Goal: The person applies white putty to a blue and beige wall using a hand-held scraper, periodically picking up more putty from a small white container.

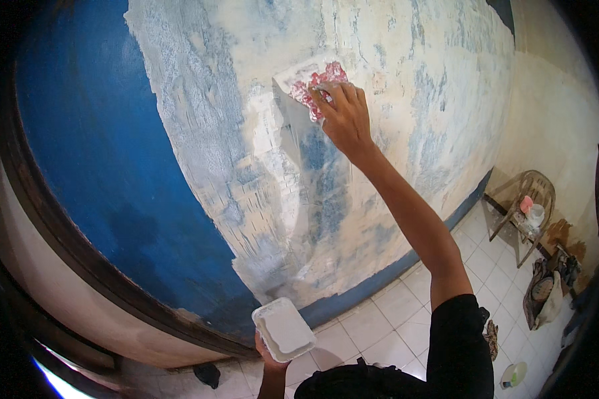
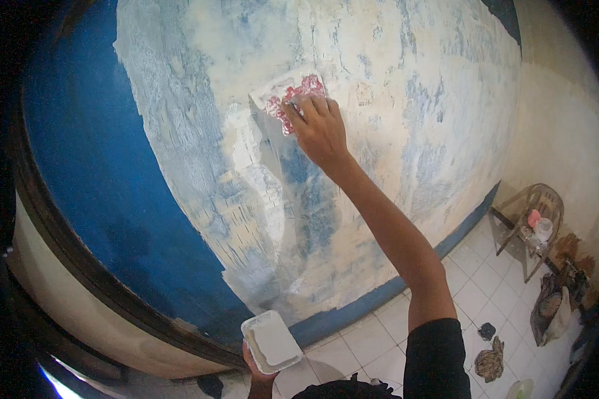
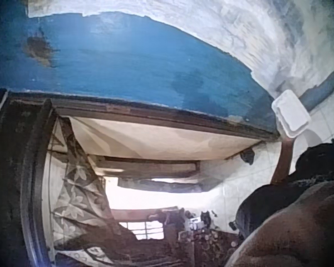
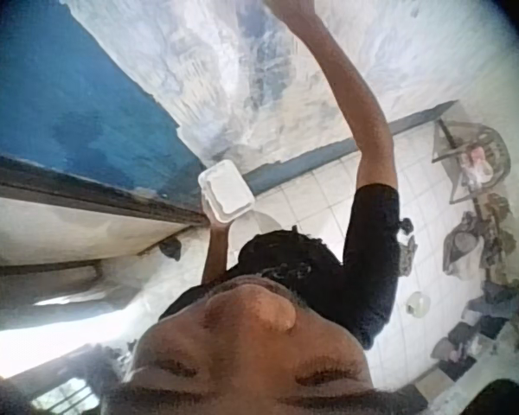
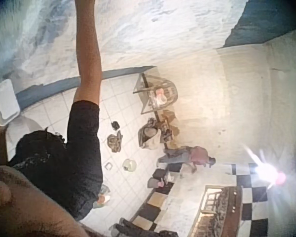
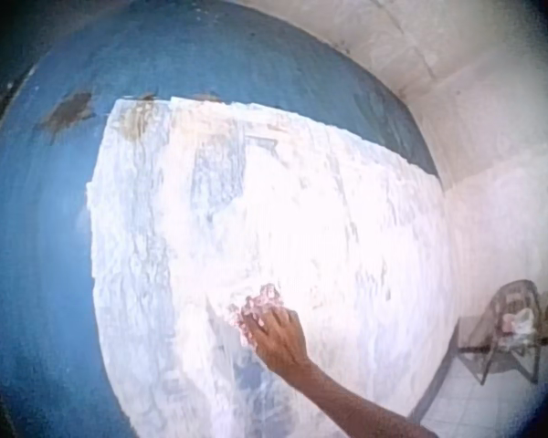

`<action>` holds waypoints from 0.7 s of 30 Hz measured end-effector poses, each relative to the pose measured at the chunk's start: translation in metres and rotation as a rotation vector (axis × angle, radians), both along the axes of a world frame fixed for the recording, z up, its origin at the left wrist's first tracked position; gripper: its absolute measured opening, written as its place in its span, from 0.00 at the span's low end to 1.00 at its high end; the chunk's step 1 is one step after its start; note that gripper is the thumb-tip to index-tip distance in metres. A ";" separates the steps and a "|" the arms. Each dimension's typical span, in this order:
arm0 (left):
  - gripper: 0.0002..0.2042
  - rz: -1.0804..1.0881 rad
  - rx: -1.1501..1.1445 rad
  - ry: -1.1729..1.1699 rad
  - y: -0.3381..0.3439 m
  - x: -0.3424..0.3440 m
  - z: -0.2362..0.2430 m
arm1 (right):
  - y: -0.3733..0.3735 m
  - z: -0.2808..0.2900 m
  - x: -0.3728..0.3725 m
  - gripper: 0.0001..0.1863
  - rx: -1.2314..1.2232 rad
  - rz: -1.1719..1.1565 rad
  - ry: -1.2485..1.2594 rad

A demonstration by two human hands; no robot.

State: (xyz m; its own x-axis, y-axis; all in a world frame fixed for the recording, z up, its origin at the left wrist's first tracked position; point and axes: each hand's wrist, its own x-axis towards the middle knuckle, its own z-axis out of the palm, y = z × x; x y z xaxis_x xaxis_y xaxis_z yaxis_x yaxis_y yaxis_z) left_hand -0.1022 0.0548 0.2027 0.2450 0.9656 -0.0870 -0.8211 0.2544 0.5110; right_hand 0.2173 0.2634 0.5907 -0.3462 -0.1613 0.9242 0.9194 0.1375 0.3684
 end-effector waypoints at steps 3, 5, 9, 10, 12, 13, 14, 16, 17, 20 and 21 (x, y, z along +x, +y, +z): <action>0.36 -0.030 -0.007 -0.029 -0.002 0.003 0.016 | 0.001 -0.021 -0.003 0.23 -0.043 0.020 0.068; 0.36 -0.038 0.011 -0.009 -0.006 0.006 0.030 | 0.005 -0.036 -0.002 0.24 -0.015 0.008 0.058; 0.35 -0.043 0.000 -0.005 -0.003 0.005 0.026 | 0.003 -0.068 -0.004 0.25 -0.097 0.018 0.089; 0.35 -0.044 -0.009 -0.010 -0.003 0.005 0.023 | 0.005 -0.076 -0.003 0.25 -0.113 0.015 0.093; 0.35 0.010 0.020 0.052 -0.002 0.003 0.019 | 0.005 -0.093 -0.005 0.24 -0.173 0.031 0.109; 0.35 0.009 0.024 0.054 0.000 0.001 0.015 | 0.005 -0.102 -0.007 0.24 -0.169 0.031 0.112; 0.35 -0.012 0.009 0.038 0.002 -0.001 0.009 | 0.006 -0.112 -0.007 0.23 -0.209 0.045 0.116; 0.35 -0.038 -0.003 0.020 0.005 0.000 0.010 | 0.006 -0.128 -0.006 0.20 -0.255 0.067 0.113; 0.35 -0.029 -0.016 0.052 0.003 0.003 0.015 | 0.006 -0.138 -0.006 0.20 -0.255 0.065 0.114; 0.35 -0.023 -0.013 0.075 0.002 0.004 0.016 | 0.007 -0.165 -0.010 0.18 -0.271 0.060 0.092; 0.35 -0.029 -0.007 0.067 0.002 0.006 0.017 | 0.009 -0.179 -0.009 0.18 -0.271 0.055 0.092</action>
